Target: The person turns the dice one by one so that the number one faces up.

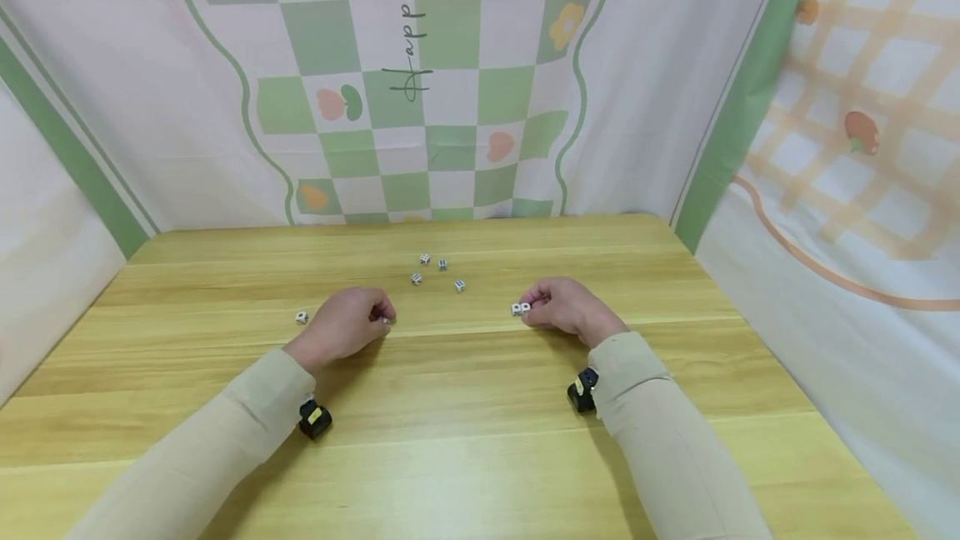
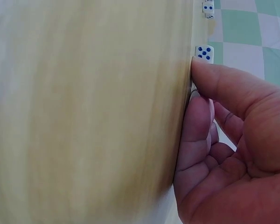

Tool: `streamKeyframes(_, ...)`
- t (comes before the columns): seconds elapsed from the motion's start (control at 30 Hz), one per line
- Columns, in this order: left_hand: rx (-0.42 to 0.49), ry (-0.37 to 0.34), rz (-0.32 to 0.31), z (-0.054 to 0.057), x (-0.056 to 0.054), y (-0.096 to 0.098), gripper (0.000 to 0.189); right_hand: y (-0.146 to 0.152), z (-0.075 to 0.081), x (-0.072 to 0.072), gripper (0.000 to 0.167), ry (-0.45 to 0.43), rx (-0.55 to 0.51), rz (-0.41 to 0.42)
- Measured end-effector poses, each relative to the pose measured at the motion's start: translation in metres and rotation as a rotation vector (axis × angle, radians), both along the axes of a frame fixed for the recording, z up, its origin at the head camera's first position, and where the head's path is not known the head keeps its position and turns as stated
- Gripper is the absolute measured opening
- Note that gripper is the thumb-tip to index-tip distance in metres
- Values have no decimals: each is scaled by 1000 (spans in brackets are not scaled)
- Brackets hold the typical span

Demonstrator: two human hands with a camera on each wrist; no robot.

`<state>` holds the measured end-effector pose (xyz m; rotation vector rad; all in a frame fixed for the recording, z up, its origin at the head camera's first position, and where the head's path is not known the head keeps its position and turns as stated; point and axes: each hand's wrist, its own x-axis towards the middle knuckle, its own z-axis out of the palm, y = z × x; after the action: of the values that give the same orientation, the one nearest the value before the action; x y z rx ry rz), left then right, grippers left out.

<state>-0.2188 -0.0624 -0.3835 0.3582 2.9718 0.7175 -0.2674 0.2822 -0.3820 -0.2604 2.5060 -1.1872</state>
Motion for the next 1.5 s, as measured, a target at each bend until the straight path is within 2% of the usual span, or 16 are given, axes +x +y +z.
streamKeyframes(0.33,7,15,-7,-2,6,-3,9,0,0,2,29,-18,-19,-7)
streamKeyframes(0.7,56,52,-48,-2,16,-8,16,1,-1,2,31,-16,-21,-4)
streamKeyframes(1.1,148,31,-78,3,28,-12,14,-2,2,1,26,-43,-6,-29)
streamKeyframes(1.5,216,6,-99,-1,29,-16,15,-2,0,0,28,-35,-4,-18)
